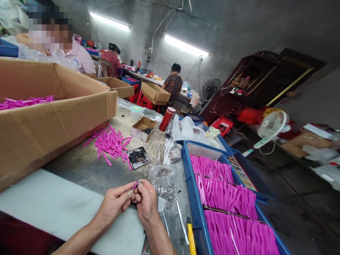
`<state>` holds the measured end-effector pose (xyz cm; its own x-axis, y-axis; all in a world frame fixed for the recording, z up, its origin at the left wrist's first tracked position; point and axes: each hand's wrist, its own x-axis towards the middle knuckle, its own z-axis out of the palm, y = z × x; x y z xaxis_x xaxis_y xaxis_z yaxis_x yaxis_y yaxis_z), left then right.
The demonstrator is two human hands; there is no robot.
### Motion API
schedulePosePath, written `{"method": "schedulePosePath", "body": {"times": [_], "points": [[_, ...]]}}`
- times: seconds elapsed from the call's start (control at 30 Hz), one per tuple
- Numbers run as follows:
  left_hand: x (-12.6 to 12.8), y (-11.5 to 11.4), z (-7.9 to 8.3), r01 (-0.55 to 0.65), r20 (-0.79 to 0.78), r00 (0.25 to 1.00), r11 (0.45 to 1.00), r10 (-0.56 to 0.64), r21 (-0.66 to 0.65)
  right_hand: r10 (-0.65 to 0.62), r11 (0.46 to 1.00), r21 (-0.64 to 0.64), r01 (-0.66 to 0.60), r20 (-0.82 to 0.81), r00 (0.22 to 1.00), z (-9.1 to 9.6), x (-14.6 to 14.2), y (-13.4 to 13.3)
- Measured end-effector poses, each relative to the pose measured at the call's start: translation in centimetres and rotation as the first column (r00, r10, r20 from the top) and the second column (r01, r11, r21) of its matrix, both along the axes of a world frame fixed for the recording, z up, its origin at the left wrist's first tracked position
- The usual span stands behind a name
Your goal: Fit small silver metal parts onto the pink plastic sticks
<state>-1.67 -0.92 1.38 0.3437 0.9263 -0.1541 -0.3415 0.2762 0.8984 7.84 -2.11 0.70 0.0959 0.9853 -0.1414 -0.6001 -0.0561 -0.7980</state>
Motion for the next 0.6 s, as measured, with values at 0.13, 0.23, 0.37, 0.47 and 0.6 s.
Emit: {"method": "schedulePosePath", "body": {"times": [0.13, 0.23, 0.37, 0.47, 0.6], "points": [[0.7, 0.5, 1.1, 0.060, -0.001, 0.998, 0.998, -0.060, 0.004, -0.039, 0.999, 0.026, 0.038, 0.060, 0.997, 1.1, 0.8, 0.0], [1.4, 1.3, 1.6, 0.043, -0.007, 0.999, 0.999, -0.043, 0.008, -0.124, 0.991, 0.069, 0.111, 0.214, 0.969, 1.8, 2.6, 0.6], [2.1, 2.7, 1.2, -0.044, -0.050, 0.998, 0.999, 0.045, 0.017, -0.310, 0.947, 0.196, 0.254, 0.766, 0.563, 2.2, 6.7, 1.9], [2.2, 3.6, 0.4, -0.074, -0.061, 0.995, 0.996, 0.077, 0.042, -0.119, 0.968, 0.126, 0.217, 0.992, -0.046, 2.4, 9.2, 2.8], [2.0, 3.9, -0.4, -0.091, -0.079, 0.992, 0.995, 0.095, 0.051, 0.140, 0.981, -0.079, 0.175, 0.920, -0.365, 2.4, 10.3, 3.7]]}}
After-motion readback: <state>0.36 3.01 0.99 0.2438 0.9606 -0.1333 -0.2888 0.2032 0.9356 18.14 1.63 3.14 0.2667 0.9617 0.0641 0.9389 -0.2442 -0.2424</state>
